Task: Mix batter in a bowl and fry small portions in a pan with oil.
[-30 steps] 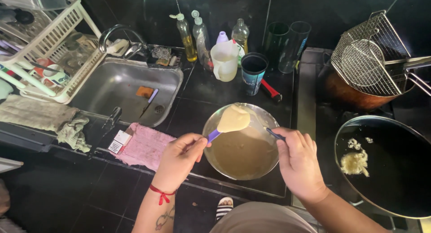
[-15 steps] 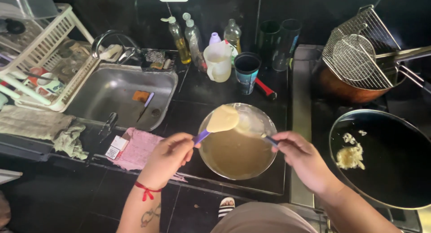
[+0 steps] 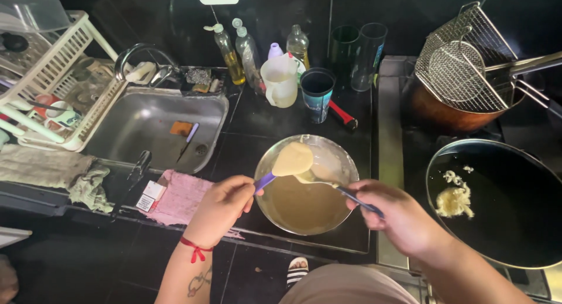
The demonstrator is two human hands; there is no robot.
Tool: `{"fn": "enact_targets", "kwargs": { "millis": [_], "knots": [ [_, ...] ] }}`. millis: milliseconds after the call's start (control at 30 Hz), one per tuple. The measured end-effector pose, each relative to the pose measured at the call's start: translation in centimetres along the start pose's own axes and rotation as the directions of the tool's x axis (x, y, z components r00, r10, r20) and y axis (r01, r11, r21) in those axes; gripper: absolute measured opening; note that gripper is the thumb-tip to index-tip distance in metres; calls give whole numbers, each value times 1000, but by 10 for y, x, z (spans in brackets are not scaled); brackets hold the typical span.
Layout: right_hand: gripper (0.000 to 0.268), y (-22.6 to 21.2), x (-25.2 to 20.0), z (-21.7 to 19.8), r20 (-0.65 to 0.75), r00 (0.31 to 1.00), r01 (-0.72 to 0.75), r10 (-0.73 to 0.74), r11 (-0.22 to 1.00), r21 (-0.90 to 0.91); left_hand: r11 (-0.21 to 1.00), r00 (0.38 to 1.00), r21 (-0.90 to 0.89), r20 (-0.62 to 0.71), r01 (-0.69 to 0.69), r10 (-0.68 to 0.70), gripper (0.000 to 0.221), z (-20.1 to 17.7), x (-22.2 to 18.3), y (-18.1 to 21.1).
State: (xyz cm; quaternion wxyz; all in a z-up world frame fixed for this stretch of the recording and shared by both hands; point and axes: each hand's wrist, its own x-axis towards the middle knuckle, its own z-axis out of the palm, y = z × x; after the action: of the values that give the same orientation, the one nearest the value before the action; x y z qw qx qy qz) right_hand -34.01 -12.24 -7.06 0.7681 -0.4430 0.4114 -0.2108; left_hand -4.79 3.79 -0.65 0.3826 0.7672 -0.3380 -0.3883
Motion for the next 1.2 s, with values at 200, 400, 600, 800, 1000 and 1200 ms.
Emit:
{"fn": "enact_targets", "kwargs": {
  "millis": [200,400,600,800,1000,1200],
  "knots": [
    [34,-2,3,-14,-18,1000,11,-10,999,47,993,1000,118,-20,9,-7,28,-4,-2,0],
    [35,-10,7,-17,-90,995,47,-38,994,101,986,996,143,-39,82,-77,29,-9,-8,0],
    [30,20,36,-30,184,979,79,-82,997,28,999,996,-37,81,-27,30,29,-15,-7,-3],
    [21,5,26,-1,175,985,-19,3,996,87,999,988,40,152,-13,6,31,-19,-1,2],
    [35,-1,26,-2,8,999,32,-33,995,98,1000,989,-13,149,-14,15,29,-30,6,-8],
    [34,-11,17,1,-78,993,84,-83,996,5,998,986,55,169,-2,-7,30,-34,10,3]
  ]
}}
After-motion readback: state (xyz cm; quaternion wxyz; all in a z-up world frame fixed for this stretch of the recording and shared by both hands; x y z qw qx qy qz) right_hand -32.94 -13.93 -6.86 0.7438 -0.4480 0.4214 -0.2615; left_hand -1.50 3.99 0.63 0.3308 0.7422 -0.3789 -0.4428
